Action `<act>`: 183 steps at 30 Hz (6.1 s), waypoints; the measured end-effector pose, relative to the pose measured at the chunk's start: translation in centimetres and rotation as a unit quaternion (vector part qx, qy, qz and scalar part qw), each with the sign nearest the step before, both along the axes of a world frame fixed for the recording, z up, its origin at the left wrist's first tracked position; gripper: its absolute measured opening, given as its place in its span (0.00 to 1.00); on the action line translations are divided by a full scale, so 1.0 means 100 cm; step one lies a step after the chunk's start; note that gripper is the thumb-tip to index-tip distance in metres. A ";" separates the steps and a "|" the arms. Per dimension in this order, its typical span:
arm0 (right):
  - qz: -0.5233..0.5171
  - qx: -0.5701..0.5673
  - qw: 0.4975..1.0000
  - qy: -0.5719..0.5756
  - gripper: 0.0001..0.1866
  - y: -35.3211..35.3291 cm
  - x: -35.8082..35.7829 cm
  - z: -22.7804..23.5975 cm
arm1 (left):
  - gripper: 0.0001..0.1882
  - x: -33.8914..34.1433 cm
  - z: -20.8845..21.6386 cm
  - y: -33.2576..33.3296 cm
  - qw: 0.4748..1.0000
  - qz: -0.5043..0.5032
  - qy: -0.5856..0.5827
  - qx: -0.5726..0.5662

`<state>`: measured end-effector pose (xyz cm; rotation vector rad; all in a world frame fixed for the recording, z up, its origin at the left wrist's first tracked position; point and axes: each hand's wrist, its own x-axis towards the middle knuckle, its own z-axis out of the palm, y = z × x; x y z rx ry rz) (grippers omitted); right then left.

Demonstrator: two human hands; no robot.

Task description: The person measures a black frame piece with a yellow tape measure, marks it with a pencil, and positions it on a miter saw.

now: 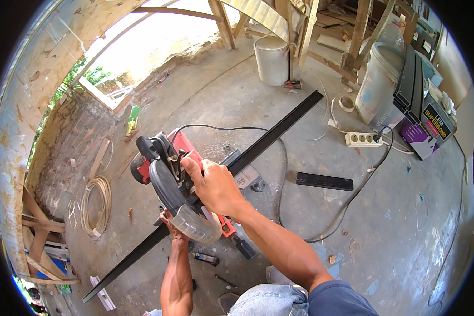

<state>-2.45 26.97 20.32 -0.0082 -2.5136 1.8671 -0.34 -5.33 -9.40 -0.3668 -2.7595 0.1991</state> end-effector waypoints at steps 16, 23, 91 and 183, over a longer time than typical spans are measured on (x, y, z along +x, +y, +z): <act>0.002 -0.012 1.000 -0.011 0.45 0.004 0.005 -0.003 | 0.19 -0.001 0.029 0.013 0.999 -0.002 -0.014 0.035; -0.002 -0.004 1.000 -0.006 0.48 0.002 0.005 -0.004 | 0.18 0.000 0.035 0.009 0.999 -0.008 -0.020 0.047; 0.009 -0.026 1.000 -0.013 0.44 0.006 0.015 -0.004 | 0.18 0.003 0.034 0.006 0.998 -0.008 -0.052 0.029; -0.021 -0.011 1.000 0.018 0.46 -0.001 0.010 -0.013 | 0.17 0.002 0.038 0.013 0.996 0.009 -0.089 0.006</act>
